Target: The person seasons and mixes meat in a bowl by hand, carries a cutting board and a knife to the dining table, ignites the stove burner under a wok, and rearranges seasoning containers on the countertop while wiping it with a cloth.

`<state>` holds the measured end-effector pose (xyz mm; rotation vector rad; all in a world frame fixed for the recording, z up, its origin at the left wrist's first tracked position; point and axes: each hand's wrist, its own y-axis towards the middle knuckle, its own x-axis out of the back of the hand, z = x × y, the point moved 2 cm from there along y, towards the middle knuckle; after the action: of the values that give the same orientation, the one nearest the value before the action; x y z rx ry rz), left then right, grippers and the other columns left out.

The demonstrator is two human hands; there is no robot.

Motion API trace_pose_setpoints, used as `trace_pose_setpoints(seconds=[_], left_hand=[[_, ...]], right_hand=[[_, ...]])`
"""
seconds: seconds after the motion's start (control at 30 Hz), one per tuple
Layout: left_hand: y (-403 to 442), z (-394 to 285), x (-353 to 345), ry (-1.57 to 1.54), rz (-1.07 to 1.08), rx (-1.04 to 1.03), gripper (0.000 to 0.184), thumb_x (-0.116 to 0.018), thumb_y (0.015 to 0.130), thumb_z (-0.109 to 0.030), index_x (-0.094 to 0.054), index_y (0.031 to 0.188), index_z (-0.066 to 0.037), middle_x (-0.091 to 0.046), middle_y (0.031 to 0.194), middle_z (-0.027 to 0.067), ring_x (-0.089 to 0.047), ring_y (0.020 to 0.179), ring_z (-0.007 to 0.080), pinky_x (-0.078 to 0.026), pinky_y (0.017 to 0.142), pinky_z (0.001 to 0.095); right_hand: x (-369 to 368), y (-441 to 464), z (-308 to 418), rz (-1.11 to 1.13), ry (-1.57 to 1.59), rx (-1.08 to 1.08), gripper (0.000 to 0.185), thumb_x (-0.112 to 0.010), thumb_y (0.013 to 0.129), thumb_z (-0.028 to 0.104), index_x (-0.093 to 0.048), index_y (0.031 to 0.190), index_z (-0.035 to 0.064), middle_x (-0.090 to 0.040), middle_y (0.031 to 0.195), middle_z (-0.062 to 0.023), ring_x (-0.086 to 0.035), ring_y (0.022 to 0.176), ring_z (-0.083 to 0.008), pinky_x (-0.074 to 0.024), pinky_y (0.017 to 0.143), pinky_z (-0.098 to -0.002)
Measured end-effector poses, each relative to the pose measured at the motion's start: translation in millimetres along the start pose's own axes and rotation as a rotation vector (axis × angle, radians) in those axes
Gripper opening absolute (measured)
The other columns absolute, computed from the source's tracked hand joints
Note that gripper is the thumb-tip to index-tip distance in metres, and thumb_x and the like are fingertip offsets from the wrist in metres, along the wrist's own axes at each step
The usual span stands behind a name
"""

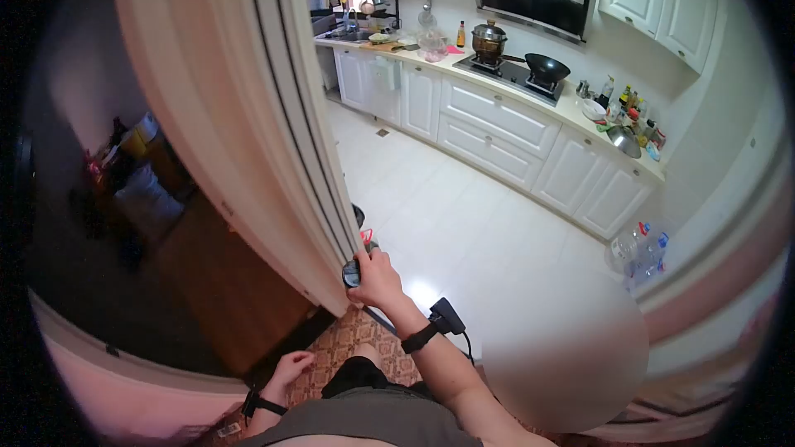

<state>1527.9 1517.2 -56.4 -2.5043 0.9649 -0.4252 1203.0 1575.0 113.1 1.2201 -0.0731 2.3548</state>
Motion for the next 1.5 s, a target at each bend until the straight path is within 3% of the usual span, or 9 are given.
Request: trace_pose_setpoints(seconds=[0.1,0.17,0.23,0.37,0.63,1.03,1.27,1.37,1.5], left_hand=[[80.2,65.4,18.1,0.120,-0.042,0.122,0.025,-0.070,0.088,-0.030,-0.072,0.097,-0.006,-0.069,0.080,0.0009,-0.060,0.065,0.0096,-0.049,0.058,0.0253],[90.2,29.1,8.7,0.277,-0.057,0.385,0.028,-0.070,0.087,-0.032,-0.073,0.099,-0.007,-0.069,0.081,0.0018,-0.063,0.067,0.0125,-0.049,0.059,0.0265],[169.6,164.9,36.7,-0.026,0.080,0.507,0.029,-0.070,0.086,-0.031,-0.072,0.102,-0.006,-0.070,0.082,0.0052,-0.066,0.070,0.0161,-0.051,0.062,0.0288],[251.1,74.3,-7.4,0.260,0.008,0.422,0.029,-0.070,0.086,-0.030,-0.072,0.102,-0.006,-0.070,0.083,0.0059,-0.066,0.071,0.0162,-0.052,0.063,0.0291],[461.7,-148.8,-113.1,0.131,0.006,0.097,0.028,-0.069,0.085,-0.027,-0.071,0.102,-0.005,-0.071,0.083,0.0072,-0.067,0.072,0.0163,-0.052,0.064,0.0299],[620.0,-181.4,-174.3,0.082,-0.256,0.397,0.027,-0.068,0.084,-0.024,-0.070,0.102,-0.004,-0.071,0.084,0.0092,-0.068,0.074,0.0166,-0.053,0.066,0.0310],[824.6,-203.0,-136.4,0.051,-0.404,0.128,0.026,-0.068,0.084,-0.022,-0.070,0.102,-0.003,-0.071,0.084,0.0104,-0.068,0.075,0.0168,-0.053,0.068,0.0316],[880.4,-407.8,-103.4,-0.028,-0.487,0.160,0.025,-0.067,0.083,-0.020,-0.070,0.102,-0.003,-0.072,0.084,0.0098,-0.068,0.076,0.0154,-0.053,0.069,0.0305],[1011.1,-501.6,-59.1,-0.111,-0.497,0.049,0.024,-0.066,0.085,-0.017,-0.068,0.103,-0.001,-0.070,0.084,0.0070,-0.065,0.076,0.0141,-0.052,0.073,0.0291]], right_hand=[[9.5,81.1,-53.6,0.011,0.002,-0.015,0.065,-0.081,0.059,0.030,-0.055,0.116,0.0091,-0.053,0.105,-0.0172,-0.052,0.103,-0.0373,-0.0484,0.086,-0.0433],[18.5,115.3,-94.8,-0.001,0.058,-0.031,0.065,-0.082,0.059,0.029,-0.055,0.114,0.0081,-0.054,0.105,-0.0187,-0.052,0.102,-0.0378,-0.0474,0.086,-0.0434],[29.7,146.1,-145.3,-0.087,0.094,0.012,0.065,-0.084,0.059,0.030,-0.057,0.112,0.0065,-0.054,0.104,-0.0207,-0.052,0.100,-0.0395,-0.0459,0.087,-0.0448],[67.6,176.9,-248.8,-0.039,-0.008,-0.180,0.070,-0.087,0.055,0.031,-0.057,0.114,0.0079,-0.055,0.105,-0.0182,-0.052,0.103,-0.0382,-0.0454,0.092,-0.0443],[116.9,220.6,-431.0,0.025,-0.142,-0.693,0.071,-0.090,0.049,0.025,-0.056,0.110,0.0089,-0.051,0.110,-0.0174,-0.048,0.108,-0.0365,-0.0443,0.095,-0.0441],[153.4,688.7,-521.0,0.108,-0.093,-0.107,0.070,-0.089,0.053,0.024,-0.054,0.113,0.0113,-0.051,0.106,-0.0178,-0.049,0.106,-0.0373,-0.0435,0.093,-0.0430],[137.4,967.6,-547.4,-0.081,0.010,-0.039,0.072,-0.089,0.055,0.018,-0.052,0.117,0.0100,-0.050,0.111,-0.0163,-0.049,0.107,-0.0355,-0.0438,0.094,-0.0434],[145.4,1068.2,-556.5,-0.112,-0.065,-0.060,0.073,-0.089,0.054,0.019,-0.052,0.117,0.0100,-0.050,0.111,-0.0162,-0.050,0.107,-0.0351,-0.0443,0.094,-0.0429],[146.4,1202.5,-593.9,-0.151,-0.117,-0.118,0.076,-0.090,0.052,0.022,-0.053,0.117,0.0110,-0.051,0.111,-0.0164,-0.051,0.106,-0.0362,-0.0447,0.094,-0.0441]])
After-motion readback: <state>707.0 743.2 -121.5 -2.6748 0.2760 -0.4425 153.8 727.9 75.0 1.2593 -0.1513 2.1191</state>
